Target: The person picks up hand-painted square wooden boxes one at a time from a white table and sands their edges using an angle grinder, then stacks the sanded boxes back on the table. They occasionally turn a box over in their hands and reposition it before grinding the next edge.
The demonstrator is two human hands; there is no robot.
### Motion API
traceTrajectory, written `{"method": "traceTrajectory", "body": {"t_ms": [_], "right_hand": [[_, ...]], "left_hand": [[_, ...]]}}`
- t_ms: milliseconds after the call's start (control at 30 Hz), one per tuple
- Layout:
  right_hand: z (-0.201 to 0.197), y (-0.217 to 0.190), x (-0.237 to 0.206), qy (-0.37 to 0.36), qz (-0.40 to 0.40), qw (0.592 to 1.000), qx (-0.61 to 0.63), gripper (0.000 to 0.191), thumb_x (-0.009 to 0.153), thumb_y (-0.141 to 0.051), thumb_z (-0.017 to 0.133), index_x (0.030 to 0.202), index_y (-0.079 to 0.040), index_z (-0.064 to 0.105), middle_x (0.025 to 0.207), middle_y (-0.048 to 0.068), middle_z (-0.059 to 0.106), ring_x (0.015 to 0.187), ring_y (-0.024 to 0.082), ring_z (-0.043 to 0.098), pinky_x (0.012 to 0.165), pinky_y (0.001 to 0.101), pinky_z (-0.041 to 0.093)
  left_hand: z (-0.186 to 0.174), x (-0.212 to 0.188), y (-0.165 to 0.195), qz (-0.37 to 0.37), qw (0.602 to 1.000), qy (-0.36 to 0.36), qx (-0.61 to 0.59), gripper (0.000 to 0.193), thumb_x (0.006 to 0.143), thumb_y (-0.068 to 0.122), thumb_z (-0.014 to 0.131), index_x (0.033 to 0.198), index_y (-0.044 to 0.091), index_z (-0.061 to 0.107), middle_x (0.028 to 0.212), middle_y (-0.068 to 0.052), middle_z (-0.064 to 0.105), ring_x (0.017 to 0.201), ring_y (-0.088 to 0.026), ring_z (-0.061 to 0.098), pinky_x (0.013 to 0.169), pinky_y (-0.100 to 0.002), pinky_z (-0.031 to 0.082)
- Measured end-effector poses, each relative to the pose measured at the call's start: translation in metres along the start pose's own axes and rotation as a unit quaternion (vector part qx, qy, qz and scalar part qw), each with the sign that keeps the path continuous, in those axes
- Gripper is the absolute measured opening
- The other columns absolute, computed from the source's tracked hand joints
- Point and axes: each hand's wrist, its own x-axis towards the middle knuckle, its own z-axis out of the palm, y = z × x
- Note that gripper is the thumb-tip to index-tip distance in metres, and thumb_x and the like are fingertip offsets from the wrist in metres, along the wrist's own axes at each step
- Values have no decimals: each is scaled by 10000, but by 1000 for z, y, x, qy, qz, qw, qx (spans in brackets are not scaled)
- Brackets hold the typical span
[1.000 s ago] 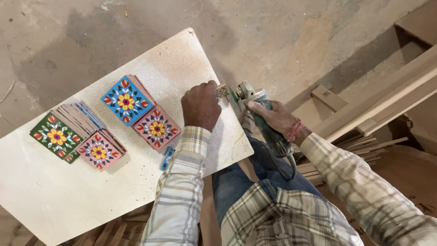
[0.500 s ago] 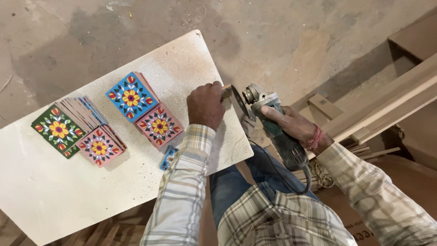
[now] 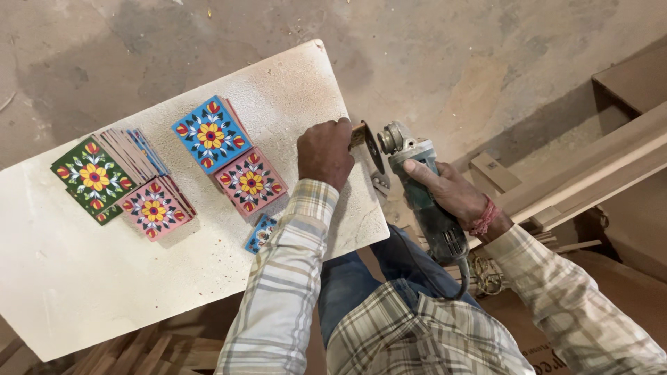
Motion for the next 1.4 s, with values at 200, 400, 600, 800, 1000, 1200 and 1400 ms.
{"method": "traceTrajectory", "body": {"t_ms": [200,400,600,800,1000,1200,1400], "right_hand": [[-3,-1,-4,-10,-46,999,1,583,902,-590,623,1114,-52,694,809,8,689,680,94,634,603,278,533],[-6,-9,-12,2,-50,998,-44,602,903,-604,614,1068,-30,695,782,43,704,665,119,662,607,289,555],[-4,-9,-13,10,-34,999,-33,595,884,-596,628,1081,-38,685,758,41,684,624,125,632,556,299,532],[1,4,-2,-5,-26,1000,-13,605,897,-600,624,1094,-31,685,752,39,668,616,116,622,546,291,530],[1,17,8,-1,-11,1000,-20,592,895,-604,612,1062,-40,683,740,41,670,609,124,626,540,303,535],[0,19,13,4,-5,999,-33,583,893,-609,615,1043,-49,682,738,39,665,613,125,623,538,312,536],[1,14,8,1,-11,1000,-17,582,892,-606,614,1050,-51,686,744,31,654,622,124,628,547,304,545]], "left_hand": [[0,0,-1,7,1000,-1,5,171,808,91,791,960,76,715,848,-121,738,791,-283,725,736,-438,582],[1,3,0,-5,1000,-27,13,203,820,156,821,986,90,723,841,-101,736,758,-242,720,721,-414,581],[-2,2,1,1,1000,-24,14,180,812,137,810,959,91,715,840,-103,736,767,-258,720,729,-425,575],[-2,2,0,-1,1000,-4,-17,157,797,74,764,940,76,699,864,-120,731,824,-314,719,751,-463,569],[1,2,-3,5,1000,-3,-25,136,833,86,748,956,70,695,867,-127,726,819,-310,719,756,-468,566],[2,2,-3,8,1000,3,-19,137,826,89,750,949,64,695,862,-131,725,817,-319,715,748,-474,563],[4,4,-2,-1,1000,-12,-22,132,846,91,751,964,61,698,843,-131,722,775,-289,717,741,-457,567]]}}
